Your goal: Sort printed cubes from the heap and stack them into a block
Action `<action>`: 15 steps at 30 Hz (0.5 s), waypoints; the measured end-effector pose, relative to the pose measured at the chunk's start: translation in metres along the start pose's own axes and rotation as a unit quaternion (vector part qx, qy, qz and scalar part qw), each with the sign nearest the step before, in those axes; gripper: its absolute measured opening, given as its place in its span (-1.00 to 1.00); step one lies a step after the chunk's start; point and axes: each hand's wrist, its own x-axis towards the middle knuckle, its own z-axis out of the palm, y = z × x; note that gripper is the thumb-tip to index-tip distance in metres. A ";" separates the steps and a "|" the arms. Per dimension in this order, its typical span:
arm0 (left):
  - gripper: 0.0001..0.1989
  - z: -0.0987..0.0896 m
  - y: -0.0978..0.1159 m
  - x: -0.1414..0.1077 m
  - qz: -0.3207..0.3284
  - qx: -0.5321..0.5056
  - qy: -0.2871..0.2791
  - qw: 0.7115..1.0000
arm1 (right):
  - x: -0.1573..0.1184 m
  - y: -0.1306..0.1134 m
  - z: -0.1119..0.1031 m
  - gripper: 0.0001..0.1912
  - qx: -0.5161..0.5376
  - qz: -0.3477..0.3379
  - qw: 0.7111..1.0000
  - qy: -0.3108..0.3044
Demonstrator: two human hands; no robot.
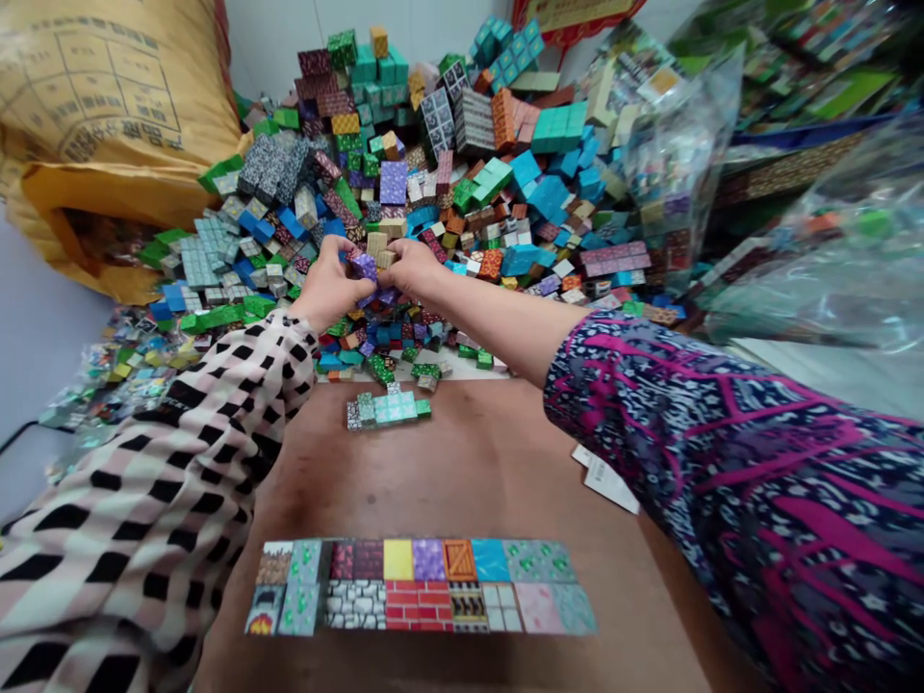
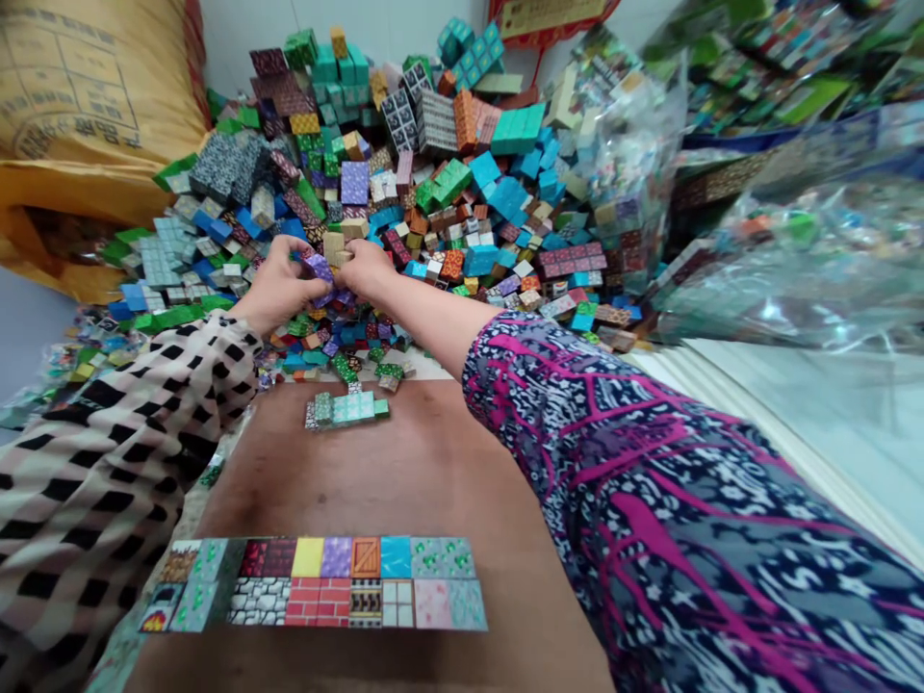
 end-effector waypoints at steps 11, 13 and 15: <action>-0.42 -0.012 0.049 -0.086 -0.095 -0.205 -0.236 0.945 | -0.116 0.024 -0.035 -0.70 0.203 0.175 0.959 -0.092; -0.43 -0.018 0.050 -0.106 -0.128 -0.202 -0.313 0.919 | -0.141 0.038 -0.041 -0.73 0.187 0.240 0.944 -0.124; -0.45 -0.024 0.047 -0.122 -0.146 -0.159 -0.395 0.893 | -0.163 0.050 -0.044 -0.71 0.162 0.287 0.928 -0.172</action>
